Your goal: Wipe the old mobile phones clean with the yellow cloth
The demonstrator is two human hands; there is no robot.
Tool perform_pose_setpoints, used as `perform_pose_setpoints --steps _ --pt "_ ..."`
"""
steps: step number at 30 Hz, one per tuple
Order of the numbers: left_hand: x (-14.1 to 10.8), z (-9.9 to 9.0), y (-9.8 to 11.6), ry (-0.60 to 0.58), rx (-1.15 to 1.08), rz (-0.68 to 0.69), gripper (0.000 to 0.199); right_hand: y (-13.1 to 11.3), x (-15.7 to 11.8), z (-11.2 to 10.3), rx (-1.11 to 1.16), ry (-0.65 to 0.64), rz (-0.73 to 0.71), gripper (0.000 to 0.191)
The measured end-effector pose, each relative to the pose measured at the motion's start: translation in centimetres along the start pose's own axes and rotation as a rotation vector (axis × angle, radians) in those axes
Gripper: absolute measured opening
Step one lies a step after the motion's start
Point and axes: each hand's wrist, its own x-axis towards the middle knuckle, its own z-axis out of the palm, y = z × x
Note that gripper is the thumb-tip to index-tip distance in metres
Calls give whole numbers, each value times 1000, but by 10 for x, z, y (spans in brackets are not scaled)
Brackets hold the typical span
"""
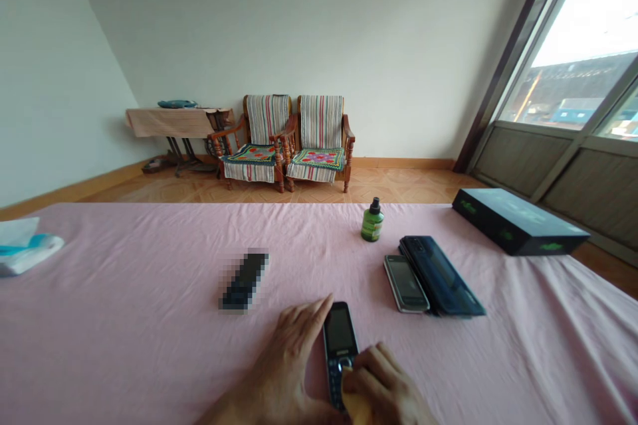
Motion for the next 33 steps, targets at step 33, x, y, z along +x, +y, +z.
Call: perform_pose_setpoints --steps 33 --pt "4 -4 5 29 -16 26 128 -16 3 -31 184 -171 122 16"
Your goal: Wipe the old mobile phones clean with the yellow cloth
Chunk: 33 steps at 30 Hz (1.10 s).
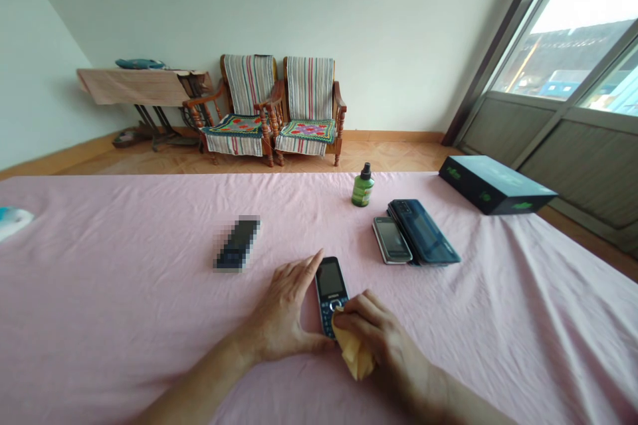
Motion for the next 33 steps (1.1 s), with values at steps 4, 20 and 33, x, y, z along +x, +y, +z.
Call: perform_pose_setpoints --steps 4,20,33 --pt "1 0 1 10 10 -1 129 2 7 2 -40 18 5 17" --pt "0 2 -1 35 1 6 126 5 -1 6 -32 103 10 23" --pt "0 2 1 42 7 -2 119 -3 9 13 -70 59 10 20"
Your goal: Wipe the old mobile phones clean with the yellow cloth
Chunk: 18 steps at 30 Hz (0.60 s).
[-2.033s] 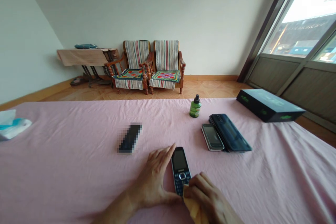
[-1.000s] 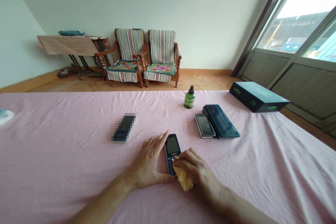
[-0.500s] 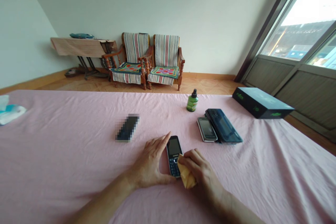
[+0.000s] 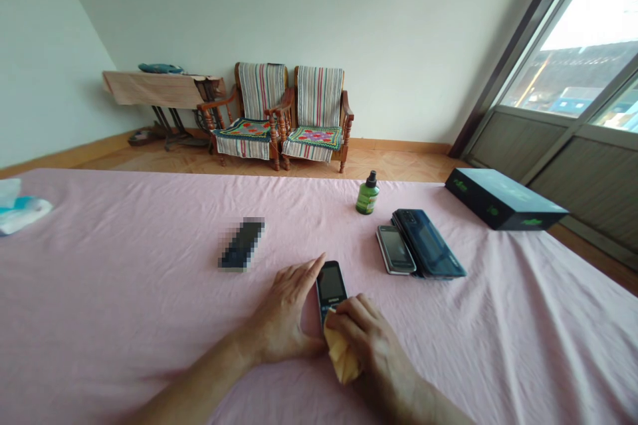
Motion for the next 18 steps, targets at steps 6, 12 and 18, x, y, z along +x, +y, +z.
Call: perform_pose_setpoints --steps 6,12,18 --pt "0 1 -2 -14 -6 -11 131 9 -5 -3 -11 38 69 25" --pt "-1 5 -5 20 -2 8 123 4 -1 2 -2 -77 -4 19" --pt "-1 1 -4 -27 -3 -3 129 14 -11 -9 12 59 61 23"
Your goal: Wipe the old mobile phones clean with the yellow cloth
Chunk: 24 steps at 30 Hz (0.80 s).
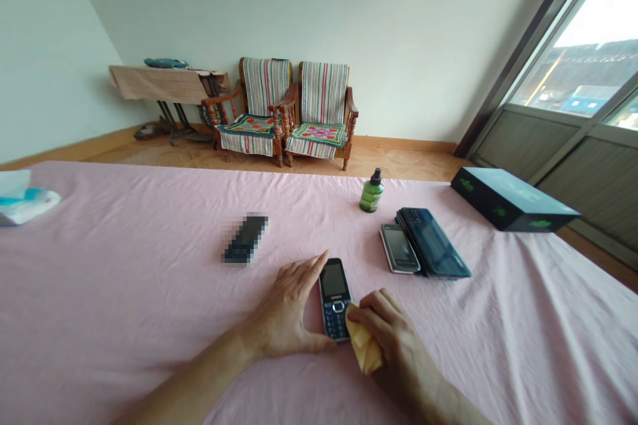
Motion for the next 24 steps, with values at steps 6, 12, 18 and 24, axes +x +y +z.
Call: perform_pose_setpoints --steps 6,12,18,24 --pt "1 0 1 0 10 -7 130 -8 1 5 -8 -7 -31 20" --pt "1 0 1 5 13 -8 130 -10 8 6 -49 -20 -5 17" --pt "1 0 1 13 6 -3 129 -10 7 4 -70 -28 -16 17" --pt "1 0 1 15 4 -4 133 -11 10 5 -79 -10 24 17"
